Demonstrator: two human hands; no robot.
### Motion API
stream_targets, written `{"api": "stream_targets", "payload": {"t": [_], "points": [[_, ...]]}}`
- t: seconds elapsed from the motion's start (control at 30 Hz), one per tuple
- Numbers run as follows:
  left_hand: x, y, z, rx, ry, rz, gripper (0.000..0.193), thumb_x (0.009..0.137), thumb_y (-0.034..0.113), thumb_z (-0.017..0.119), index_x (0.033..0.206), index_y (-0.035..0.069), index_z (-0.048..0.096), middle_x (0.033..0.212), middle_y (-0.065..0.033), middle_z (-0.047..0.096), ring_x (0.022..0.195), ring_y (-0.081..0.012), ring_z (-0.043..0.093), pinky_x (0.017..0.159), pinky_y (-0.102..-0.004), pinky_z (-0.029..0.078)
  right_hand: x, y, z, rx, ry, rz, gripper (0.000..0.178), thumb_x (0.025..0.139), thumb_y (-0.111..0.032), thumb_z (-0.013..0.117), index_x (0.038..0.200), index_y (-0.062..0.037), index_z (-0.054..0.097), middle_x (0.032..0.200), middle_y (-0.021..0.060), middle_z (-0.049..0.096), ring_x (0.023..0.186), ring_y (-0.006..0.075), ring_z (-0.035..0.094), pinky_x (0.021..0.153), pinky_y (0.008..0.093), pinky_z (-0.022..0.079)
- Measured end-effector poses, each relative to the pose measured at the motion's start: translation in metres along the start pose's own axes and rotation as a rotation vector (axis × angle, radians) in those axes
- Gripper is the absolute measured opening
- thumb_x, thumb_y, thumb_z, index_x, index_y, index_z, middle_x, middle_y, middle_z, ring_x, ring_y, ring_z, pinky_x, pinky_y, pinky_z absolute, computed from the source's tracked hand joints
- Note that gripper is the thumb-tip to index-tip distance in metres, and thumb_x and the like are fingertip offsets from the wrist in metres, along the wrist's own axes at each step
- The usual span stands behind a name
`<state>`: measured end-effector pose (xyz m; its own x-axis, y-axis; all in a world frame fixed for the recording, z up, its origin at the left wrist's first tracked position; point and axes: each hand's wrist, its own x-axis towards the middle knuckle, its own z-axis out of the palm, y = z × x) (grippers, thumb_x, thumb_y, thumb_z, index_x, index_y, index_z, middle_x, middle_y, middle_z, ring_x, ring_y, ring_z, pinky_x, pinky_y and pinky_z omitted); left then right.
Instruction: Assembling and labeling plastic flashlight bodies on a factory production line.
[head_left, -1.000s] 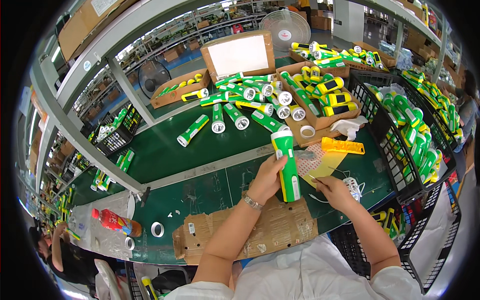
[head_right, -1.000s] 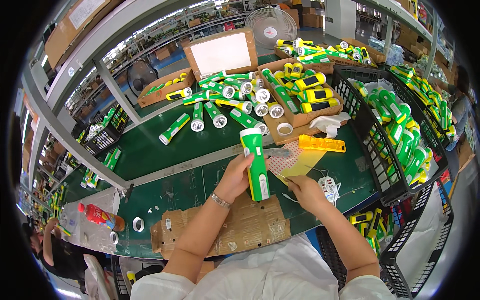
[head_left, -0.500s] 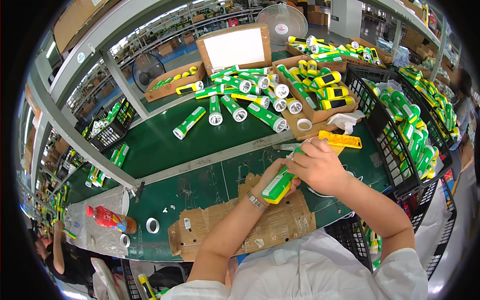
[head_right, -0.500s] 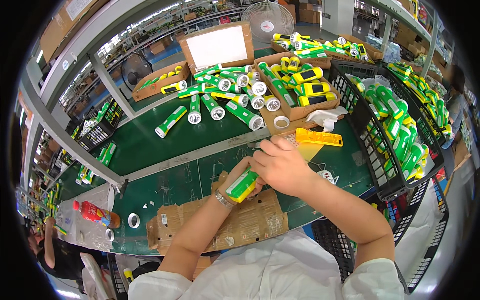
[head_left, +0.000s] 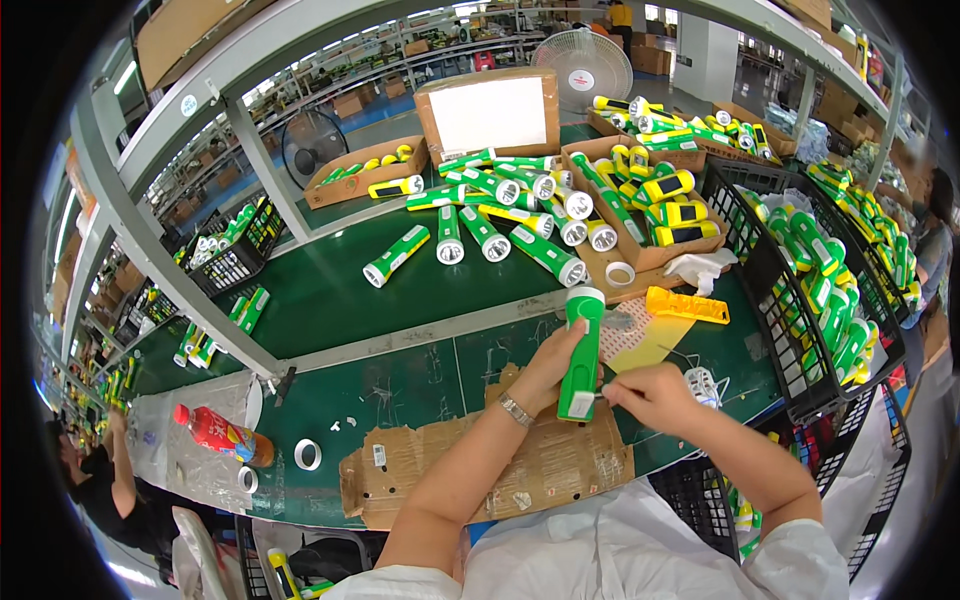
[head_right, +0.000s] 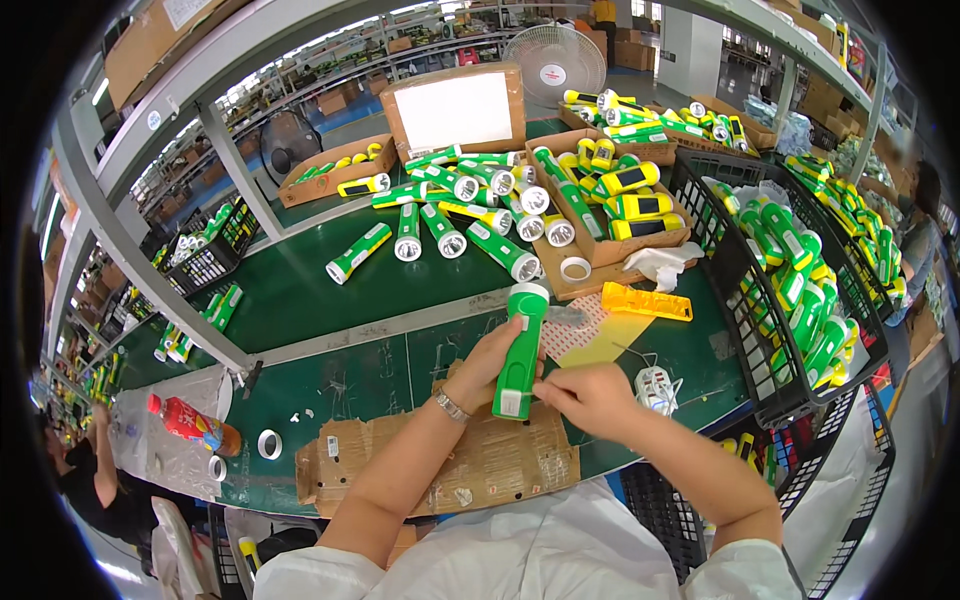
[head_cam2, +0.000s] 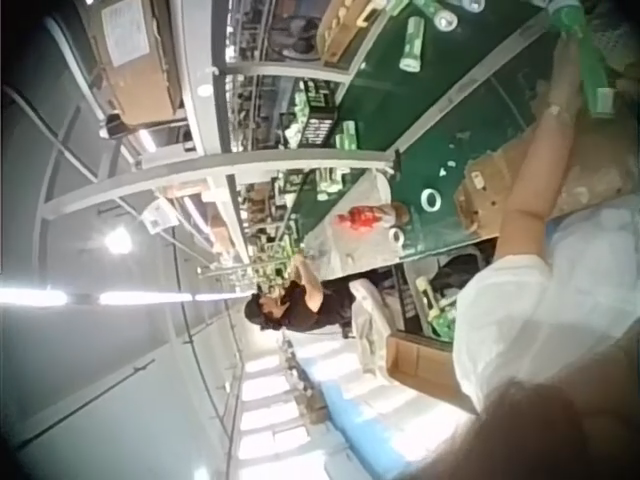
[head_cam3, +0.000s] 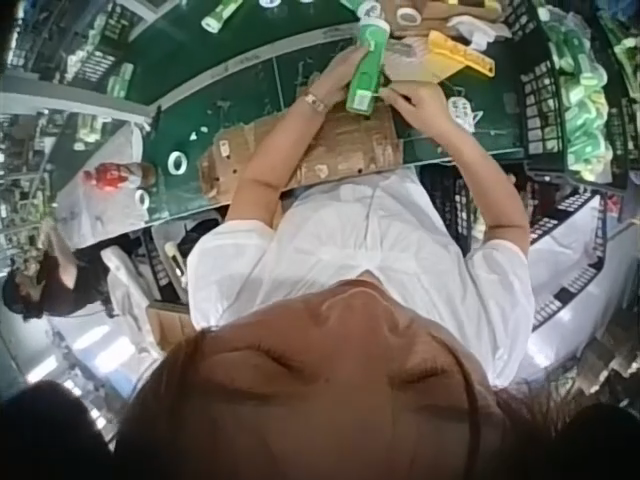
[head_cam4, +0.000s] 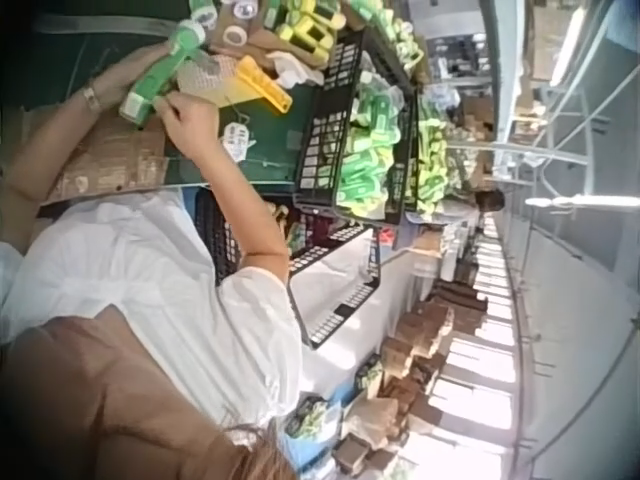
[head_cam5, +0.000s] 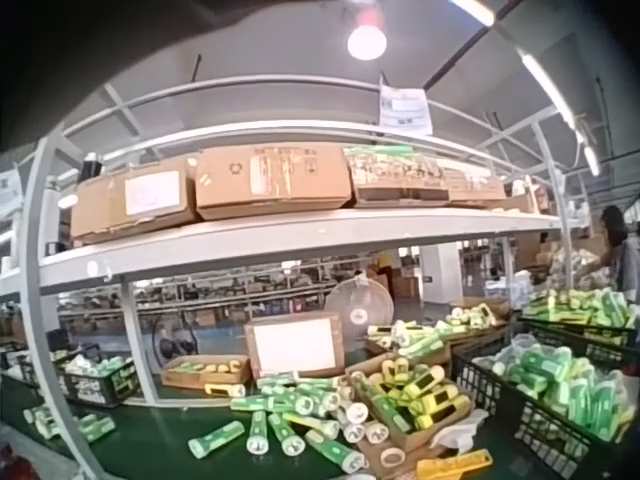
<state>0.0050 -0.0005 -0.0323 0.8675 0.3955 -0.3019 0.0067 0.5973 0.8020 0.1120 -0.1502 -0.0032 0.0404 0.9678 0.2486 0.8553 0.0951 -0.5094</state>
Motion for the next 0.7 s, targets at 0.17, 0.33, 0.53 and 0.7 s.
{"api": "stream_targets", "payload": {"t": [0.17,0.33,0.53,0.7], "points": [[0.004,-0.008,-0.01,0.111,0.042,0.204,0.035,0.09,0.036,0.049,0.107,0.007,0.042,0.083,-0.0076,0.057,0.067,-0.0163,0.058,0.058,-0.0314,0.051,-0.006,-0.023,0.022,0.297,0.247,0.156,0.014,0.083,-0.02,0.058,0.086,-0.0067,0.059,0.068,0.0078,0.059,0.057,0.0252,0.057,0.053,0.032,0.045],[0.012,-0.01,-0.025,0.083,0.036,0.248,0.043,0.085,0.038,0.057,0.11,0.007,0.04,0.091,-0.0109,0.057,0.068,-0.0177,0.058,0.06,-0.0345,0.051,-0.007,-0.021,0.034,0.104,0.205,-0.217,0.017,0.071,-0.011,0.067,0.084,-0.0088,0.056,0.068,0.0074,0.056,0.062,0.0266,0.057,0.052,0.036,0.044],[0.018,-0.007,-0.029,-0.062,0.112,0.285,0.039,0.086,0.032,0.056,0.112,0.008,0.043,0.099,-0.0129,0.057,0.07,-0.0182,0.057,0.063,-0.0352,0.052,-0.014,-0.018,0.046,0.002,0.261,-0.353,0.026,0.061,-0.005,0.067,0.084,-0.0089,0.054,0.068,0.005,0.055,0.062,0.025,0.057,0.052,0.0361,0.044],[0.015,-0.006,-0.027,0.009,0.171,0.288,0.035,0.087,0.032,0.053,0.109,0.005,0.046,0.096,-0.0123,0.059,0.075,-0.0175,0.058,0.065,-0.0333,0.052,-0.008,-0.022,0.051,0.003,0.336,-0.373,0.027,0.065,-0.001,0.068,0.084,-0.0081,0.05,0.066,0.0066,0.055,0.055,0.026,0.054,0.047,0.0352,0.042]]}}
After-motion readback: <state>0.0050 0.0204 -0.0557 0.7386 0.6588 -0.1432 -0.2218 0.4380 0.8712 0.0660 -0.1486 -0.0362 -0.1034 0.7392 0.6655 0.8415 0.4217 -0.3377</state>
